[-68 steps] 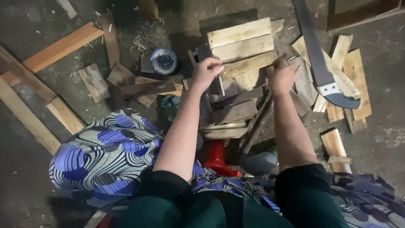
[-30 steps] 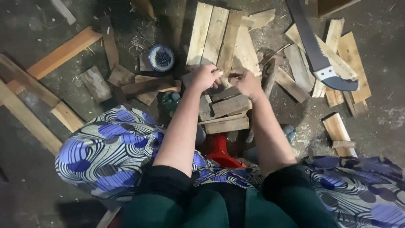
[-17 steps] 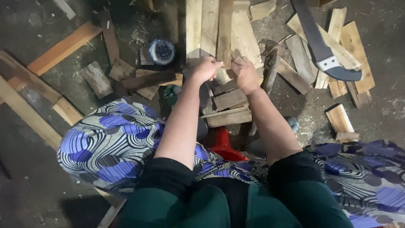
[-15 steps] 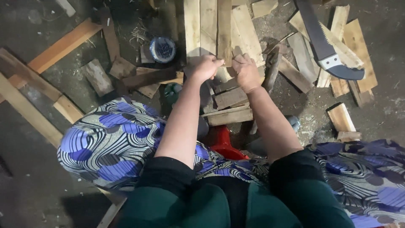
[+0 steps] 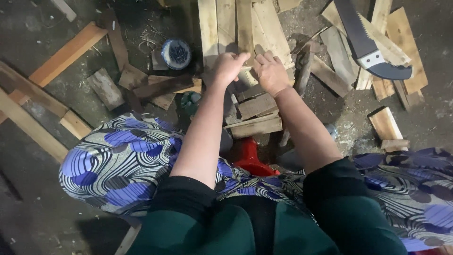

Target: Assembling wooden slats into a frame or crate using a hammer and nails

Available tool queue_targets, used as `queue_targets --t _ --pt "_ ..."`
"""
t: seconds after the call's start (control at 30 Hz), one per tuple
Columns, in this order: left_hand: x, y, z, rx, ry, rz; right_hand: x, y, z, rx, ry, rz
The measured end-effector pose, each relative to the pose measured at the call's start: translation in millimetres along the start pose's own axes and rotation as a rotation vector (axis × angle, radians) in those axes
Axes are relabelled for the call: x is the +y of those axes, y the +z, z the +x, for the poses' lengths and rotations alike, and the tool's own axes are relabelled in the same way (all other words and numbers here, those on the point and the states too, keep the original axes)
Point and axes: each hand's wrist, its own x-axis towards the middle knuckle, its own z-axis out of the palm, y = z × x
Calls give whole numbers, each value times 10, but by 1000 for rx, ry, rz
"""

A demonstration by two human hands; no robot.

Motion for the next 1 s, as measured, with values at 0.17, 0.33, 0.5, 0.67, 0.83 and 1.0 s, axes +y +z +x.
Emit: queue_targets --t 0.17,0.33,0.5,0.67,0.83,1.0 --pt "-99 62 218 43 47 13 43 -210 96 -32 10 23" --pt "-17 29 162 -31 -12 60 46 -584 56 40 -32 -58" --pt "-245 165 417 -34 20 79 114 -163 -10 99 -102 -76" --pt "29 24 62 -40 16 145 60 -610 93 70 -128 -71" --pt "-27 111 263 -30 -14 313 189 -350 101 191 -173 -15" --pt "-371 214 563 71 238 136 313 -239 95 138 -77 155"
